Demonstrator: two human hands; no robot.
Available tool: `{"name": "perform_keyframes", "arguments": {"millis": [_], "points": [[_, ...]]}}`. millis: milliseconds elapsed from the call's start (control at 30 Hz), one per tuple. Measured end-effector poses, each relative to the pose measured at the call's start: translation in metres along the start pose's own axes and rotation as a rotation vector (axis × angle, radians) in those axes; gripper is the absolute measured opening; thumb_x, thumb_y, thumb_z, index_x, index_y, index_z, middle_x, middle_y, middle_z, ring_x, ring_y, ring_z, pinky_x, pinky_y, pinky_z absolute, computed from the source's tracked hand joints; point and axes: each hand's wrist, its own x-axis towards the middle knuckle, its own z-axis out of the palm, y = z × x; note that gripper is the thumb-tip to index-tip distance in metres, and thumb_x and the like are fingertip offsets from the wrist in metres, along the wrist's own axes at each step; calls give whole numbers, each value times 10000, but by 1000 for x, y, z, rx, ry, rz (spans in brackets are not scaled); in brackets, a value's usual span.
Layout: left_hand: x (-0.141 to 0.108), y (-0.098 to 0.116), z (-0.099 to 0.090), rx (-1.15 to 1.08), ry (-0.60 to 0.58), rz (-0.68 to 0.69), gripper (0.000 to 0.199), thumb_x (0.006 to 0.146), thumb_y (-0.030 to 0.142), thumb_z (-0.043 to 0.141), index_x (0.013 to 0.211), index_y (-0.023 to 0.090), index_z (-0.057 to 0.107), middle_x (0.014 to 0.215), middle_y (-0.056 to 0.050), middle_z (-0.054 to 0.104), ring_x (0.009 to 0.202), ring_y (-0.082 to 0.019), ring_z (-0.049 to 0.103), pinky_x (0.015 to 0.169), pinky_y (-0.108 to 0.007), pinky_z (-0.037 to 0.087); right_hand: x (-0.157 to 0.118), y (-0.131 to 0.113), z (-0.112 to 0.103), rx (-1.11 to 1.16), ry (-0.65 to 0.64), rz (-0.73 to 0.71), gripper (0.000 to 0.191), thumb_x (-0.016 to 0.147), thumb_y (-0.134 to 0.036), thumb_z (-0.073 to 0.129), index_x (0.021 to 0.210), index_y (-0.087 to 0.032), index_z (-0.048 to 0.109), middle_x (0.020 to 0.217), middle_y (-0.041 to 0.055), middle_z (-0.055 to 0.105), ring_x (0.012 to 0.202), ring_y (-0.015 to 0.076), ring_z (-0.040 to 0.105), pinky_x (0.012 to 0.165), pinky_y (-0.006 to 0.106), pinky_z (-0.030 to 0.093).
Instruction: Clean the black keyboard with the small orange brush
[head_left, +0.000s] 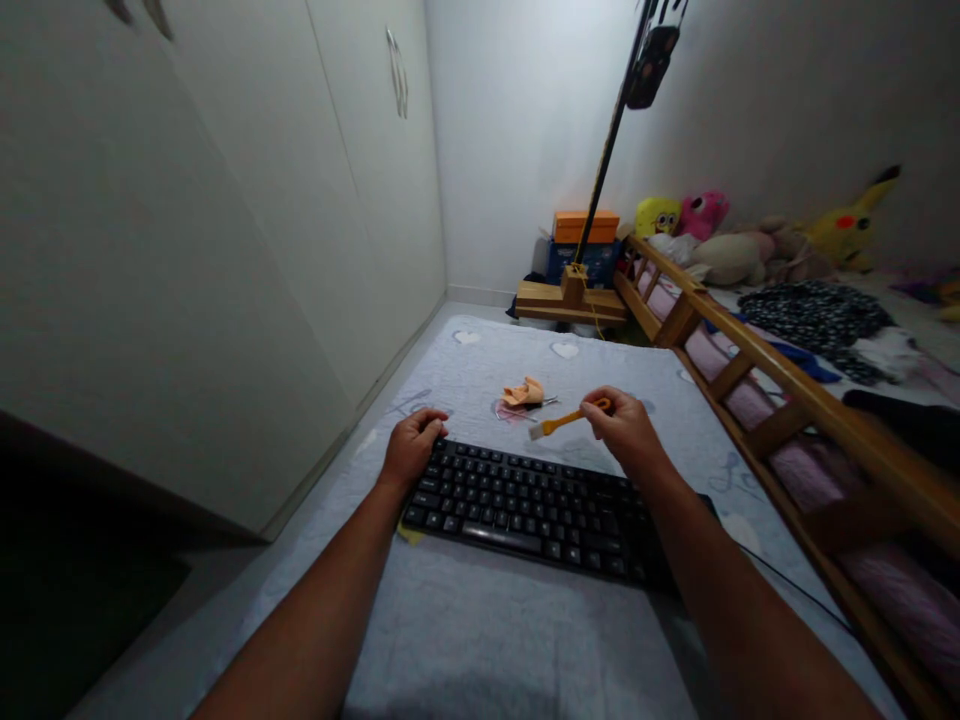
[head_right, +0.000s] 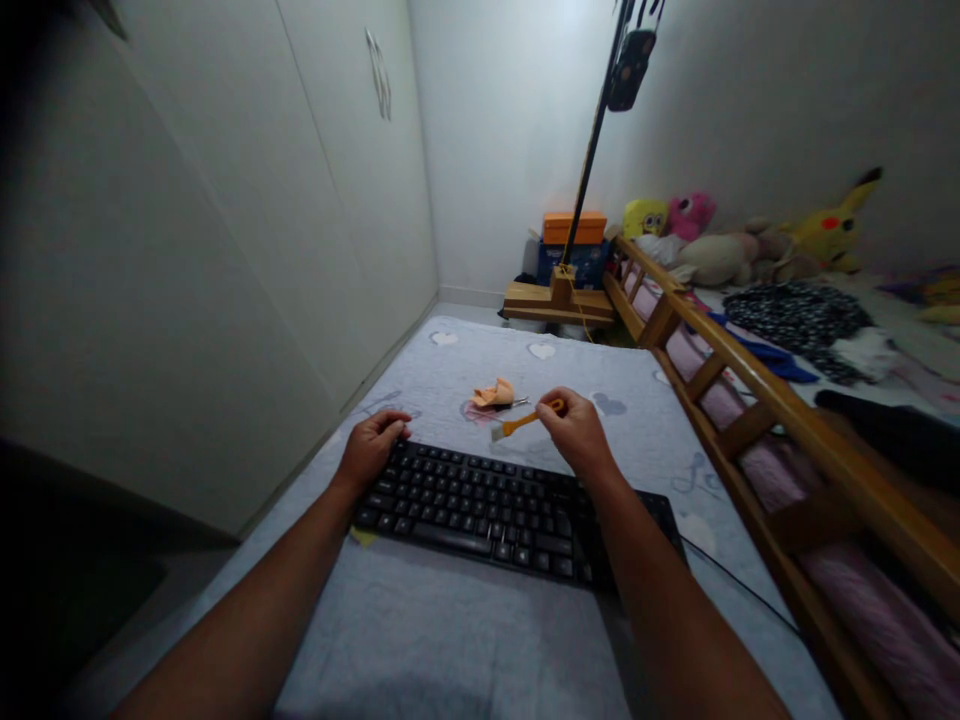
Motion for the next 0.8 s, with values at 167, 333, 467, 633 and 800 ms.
{"name": "perform_keyframes", "arguments": {"millis": [167,333,467,633,800], "points": [[0,0,-1,7,-9,22,306,725,433,622,867,183,727,688,-20,700,678,-205,651,666,-311,497,-57,-13,-30,165,37,141,313,764,-493,685,804,-182,700,566,-31,541,502,129,482,490,257,375],[1,-3,-1,5,-10,27,296,719,424,636,864,183,728,684,-17,700,685,-207,656,686,-314,502,-90,-21,-32,137,83,121,303,798,-500,679,765,-199,695,647,3,618,600,163,566,572,273,443],[2,-5,-1,-4,-13,27,296,718,424,642,864,181,728,694,-17,700,695,-204,654,697,-313,501,-102,-24,-17,86,6,52,246,852,-444,621,801,-212,685,712,15,673,629,173,614,600,276,470],[2,-4,-1,-4,-16,23,301,711,432,651,859,180,724,695,-18,696,677,-199,641,674,-308,488,-108,-20,-10,-23,-52,-34,236,882,-392,567,786,-210,683,717,34,714,644,194,663,661,301,505],[1,-1,0,10,-20,34,289,715,418,639,853,177,718,700,-21,696,693,-199,641,703,-313,487,-111,-9,-11,-34,25,1,314,933,-450,537,814,-200,686,689,33,703,634,200,664,629,294,487]]}}
